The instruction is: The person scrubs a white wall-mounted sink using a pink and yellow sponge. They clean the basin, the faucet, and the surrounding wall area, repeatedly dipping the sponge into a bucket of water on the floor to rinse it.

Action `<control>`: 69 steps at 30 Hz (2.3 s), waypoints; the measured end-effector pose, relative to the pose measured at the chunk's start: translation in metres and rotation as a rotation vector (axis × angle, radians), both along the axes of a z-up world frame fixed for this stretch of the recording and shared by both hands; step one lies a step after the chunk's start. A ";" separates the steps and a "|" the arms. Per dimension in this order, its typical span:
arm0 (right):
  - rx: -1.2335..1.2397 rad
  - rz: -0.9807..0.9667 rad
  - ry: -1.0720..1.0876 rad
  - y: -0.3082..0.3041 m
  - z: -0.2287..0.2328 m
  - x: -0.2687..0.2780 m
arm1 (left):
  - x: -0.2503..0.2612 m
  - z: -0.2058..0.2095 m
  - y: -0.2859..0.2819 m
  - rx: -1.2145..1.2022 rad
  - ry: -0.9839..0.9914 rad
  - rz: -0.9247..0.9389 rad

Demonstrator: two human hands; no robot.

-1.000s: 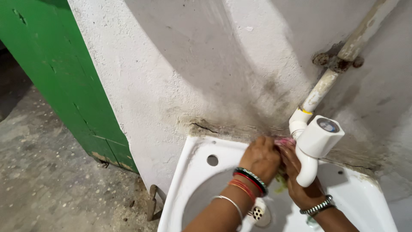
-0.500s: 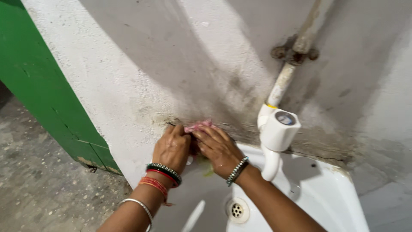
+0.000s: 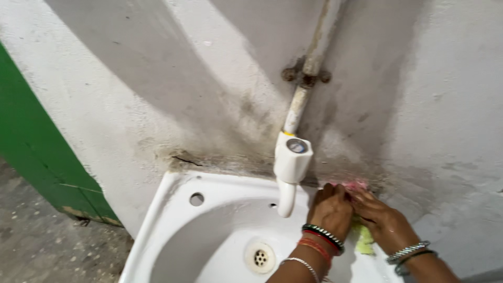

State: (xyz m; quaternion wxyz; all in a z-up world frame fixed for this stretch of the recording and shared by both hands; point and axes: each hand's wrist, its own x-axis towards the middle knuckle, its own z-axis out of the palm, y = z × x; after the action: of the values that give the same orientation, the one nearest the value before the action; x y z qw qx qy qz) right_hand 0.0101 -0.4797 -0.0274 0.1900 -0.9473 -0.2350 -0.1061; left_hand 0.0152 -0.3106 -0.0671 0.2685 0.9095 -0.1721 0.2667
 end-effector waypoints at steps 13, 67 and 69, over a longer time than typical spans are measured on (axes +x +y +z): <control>0.121 0.027 0.048 0.091 -0.001 0.018 | -0.030 0.037 0.103 -0.977 0.371 -0.074; -0.121 0.077 0.375 0.067 0.025 -0.037 | -0.084 0.012 0.047 -0.668 0.358 0.142; -0.272 -0.031 0.439 0.056 0.028 -0.055 | -0.088 0.008 0.042 -0.703 0.484 0.089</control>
State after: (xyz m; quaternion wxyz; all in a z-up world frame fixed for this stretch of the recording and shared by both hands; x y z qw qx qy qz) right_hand -0.0448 -0.4240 0.0009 0.1057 -0.9680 -0.1855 0.1316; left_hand -0.0732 -0.2690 -0.0591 0.5831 0.8055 0.0368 0.0993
